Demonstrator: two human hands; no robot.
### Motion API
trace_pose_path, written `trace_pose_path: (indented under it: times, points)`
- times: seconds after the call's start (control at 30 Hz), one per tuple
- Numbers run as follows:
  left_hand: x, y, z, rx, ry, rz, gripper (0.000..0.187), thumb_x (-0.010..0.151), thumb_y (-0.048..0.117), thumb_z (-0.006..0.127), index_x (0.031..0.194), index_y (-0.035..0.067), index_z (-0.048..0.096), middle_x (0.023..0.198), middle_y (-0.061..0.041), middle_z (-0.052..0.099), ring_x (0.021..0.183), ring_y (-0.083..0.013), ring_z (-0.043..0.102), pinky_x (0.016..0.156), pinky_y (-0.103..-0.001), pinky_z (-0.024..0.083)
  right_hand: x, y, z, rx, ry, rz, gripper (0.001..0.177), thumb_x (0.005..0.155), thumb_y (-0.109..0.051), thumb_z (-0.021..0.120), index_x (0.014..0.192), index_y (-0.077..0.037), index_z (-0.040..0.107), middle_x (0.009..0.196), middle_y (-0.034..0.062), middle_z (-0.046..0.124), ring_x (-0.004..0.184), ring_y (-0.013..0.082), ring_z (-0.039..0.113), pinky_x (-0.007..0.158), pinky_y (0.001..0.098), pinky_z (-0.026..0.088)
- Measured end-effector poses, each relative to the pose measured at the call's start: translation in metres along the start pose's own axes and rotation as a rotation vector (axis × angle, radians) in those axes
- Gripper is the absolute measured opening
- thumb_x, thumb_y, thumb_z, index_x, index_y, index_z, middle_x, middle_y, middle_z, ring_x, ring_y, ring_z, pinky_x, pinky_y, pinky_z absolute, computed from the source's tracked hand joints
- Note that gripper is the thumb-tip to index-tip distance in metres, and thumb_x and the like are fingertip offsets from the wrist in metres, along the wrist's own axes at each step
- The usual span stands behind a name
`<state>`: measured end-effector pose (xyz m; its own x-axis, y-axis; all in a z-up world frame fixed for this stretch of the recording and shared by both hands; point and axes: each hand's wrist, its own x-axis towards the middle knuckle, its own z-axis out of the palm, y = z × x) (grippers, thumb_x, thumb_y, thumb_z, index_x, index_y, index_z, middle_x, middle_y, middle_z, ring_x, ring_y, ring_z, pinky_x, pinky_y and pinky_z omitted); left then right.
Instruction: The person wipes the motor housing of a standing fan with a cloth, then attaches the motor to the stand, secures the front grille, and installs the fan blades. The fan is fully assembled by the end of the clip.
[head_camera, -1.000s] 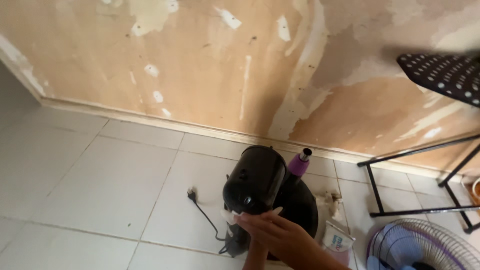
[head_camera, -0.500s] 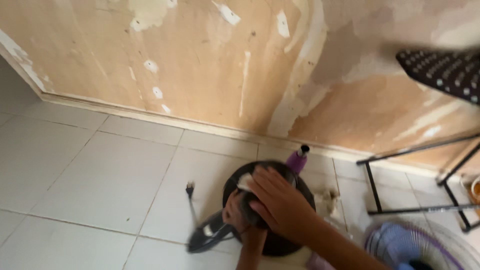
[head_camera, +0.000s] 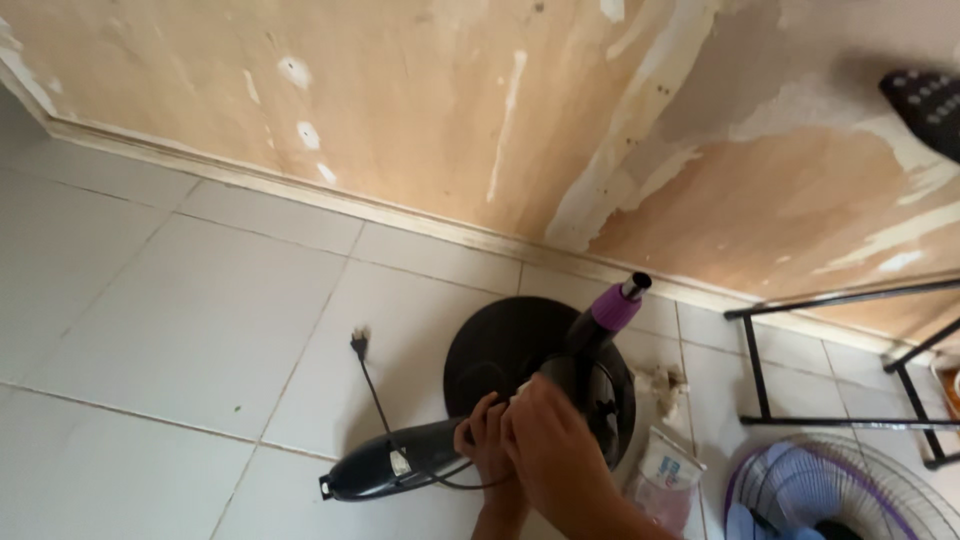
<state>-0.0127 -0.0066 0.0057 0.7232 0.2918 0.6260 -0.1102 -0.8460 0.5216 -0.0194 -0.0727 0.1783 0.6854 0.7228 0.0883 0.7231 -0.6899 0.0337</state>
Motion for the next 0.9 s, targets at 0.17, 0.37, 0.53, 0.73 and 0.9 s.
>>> trace_pose_path:
  times: [0.17,0.37,0.53,0.73,0.9]
  points:
    - [-0.007,-0.009,-0.008,-0.012,0.082,0.065,0.022,0.094,0.029,0.062,0.113,0.018,0.066,0.106,0.002,0.064,0.128,-0.0165,0.056,0.105,-0.048,0.025,0.06,0.073,-0.009,0.137,-0.781,-0.019,0.039,0.106,-0.029,0.034,0.124,-0.008,0.062,0.133,0.0176,0.062,0.134,0.0381,0.051,0.119,0.0666,0.023]
    - [-0.006,-0.039,-0.02,-0.133,0.045,-0.046,0.027,0.088,0.028,0.063,0.113,0.018,0.064,0.118,-0.002,0.067,0.127,-0.0178,0.055,0.104,-0.044,0.025,0.046,0.069,-0.016,0.349,-0.428,-0.184,0.042,0.103,-0.029,0.039,0.136,-0.007,0.053,0.147,0.0148,0.053,0.141,0.0348,0.043,0.114,0.0603,0.023]
    - [0.004,-0.051,-0.045,-0.106,-0.013,-0.182,0.03,0.092,0.029,0.061,0.114,0.01,0.061,0.134,-0.008,0.059,0.129,-0.0245,0.049,0.107,-0.045,0.025,0.016,0.038,-0.068,0.645,-0.342,-0.264,0.055,0.111,-0.034,0.027,0.153,-0.001,0.041,0.166,0.0161,0.035,0.158,0.03,0.018,0.124,0.0536,0.005]
    - [0.047,-0.038,-0.064,-0.062,-0.161,-0.281,0.038,0.084,0.039,0.069,0.114,0.016,0.069,0.121,-0.005,0.066,0.118,-0.023,0.058,0.102,-0.039,0.036,0.069,0.069,-0.106,0.846,-0.404,-0.117,0.066,0.105,-0.039,0.009,0.148,-0.013,0.052,0.161,0.0012,0.045,0.157,0.0207,0.021,0.124,0.0511,-0.009]
    - [0.055,-0.038,-0.059,-0.345,0.256,-0.159,0.055,0.087,0.031,0.07,0.131,0.0,0.057,0.132,-0.015,0.057,0.125,-0.028,0.056,0.106,-0.041,0.044,0.084,0.043,-0.108,0.803,-0.018,-0.043,0.055,0.107,-0.031,0.022,0.136,-0.012,0.065,0.142,0.0031,0.066,0.153,0.0209,0.036,0.128,0.0523,-0.006]
